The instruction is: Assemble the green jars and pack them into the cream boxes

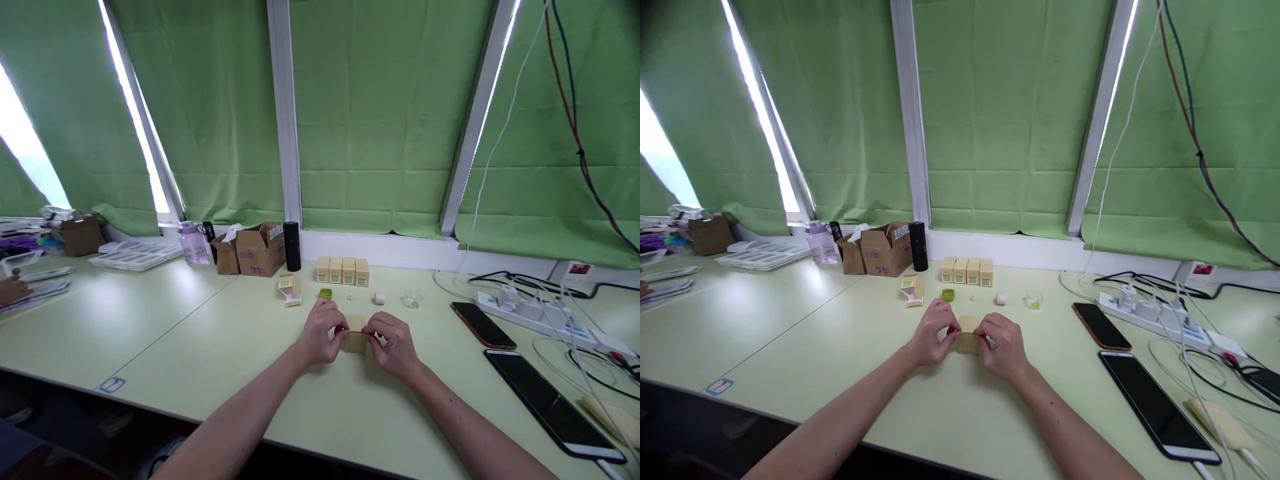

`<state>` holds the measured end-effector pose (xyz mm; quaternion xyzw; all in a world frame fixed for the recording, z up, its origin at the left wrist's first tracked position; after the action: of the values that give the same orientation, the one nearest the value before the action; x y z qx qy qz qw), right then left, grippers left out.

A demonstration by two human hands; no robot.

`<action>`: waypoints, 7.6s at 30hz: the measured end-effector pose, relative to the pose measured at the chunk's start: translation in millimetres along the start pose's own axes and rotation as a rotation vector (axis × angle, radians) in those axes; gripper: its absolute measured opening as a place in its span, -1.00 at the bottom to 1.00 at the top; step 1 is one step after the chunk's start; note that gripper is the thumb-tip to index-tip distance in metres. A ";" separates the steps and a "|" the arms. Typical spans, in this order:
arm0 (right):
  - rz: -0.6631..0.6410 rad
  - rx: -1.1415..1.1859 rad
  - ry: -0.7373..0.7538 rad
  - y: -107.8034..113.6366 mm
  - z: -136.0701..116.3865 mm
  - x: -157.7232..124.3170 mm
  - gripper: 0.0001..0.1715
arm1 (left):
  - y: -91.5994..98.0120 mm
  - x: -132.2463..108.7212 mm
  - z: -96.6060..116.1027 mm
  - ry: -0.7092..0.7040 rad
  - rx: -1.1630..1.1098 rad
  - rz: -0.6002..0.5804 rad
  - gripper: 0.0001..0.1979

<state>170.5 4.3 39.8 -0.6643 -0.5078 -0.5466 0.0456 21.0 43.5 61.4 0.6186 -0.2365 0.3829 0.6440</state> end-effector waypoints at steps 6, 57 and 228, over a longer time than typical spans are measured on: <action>-0.048 -0.036 -0.038 -3.7 4.0 0.2 -0.80 | -3.2 -2.2 -2.5 0.032 -0.007 -0.028 -0.89; -0.464 -0.138 -0.476 1.8 54.2 0.2 -0.27 | -27.0 -33.4 -62.8 0.675 0.308 -0.349 -0.81; -0.052 0.189 -0.239 -16.9 24.1 3.7 -0.53 | 1.8 -19.1 -37.0 0.407 -0.126 0.151 -0.83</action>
<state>174.2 29.5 24.7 -0.7039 -0.5759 -0.4145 0.0331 1.9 75.7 43.1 0.4677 -0.1707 0.5315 0.6853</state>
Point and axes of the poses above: each hand's wrist, its own x-axis towards the middle knuckle, its own y-axis out of the back of the hand, z = x × y, the point moved 8 cm from there along x, towards the middle knuckle, and after that the axes turned 8 degrees about -y, right-handed, at the moved point
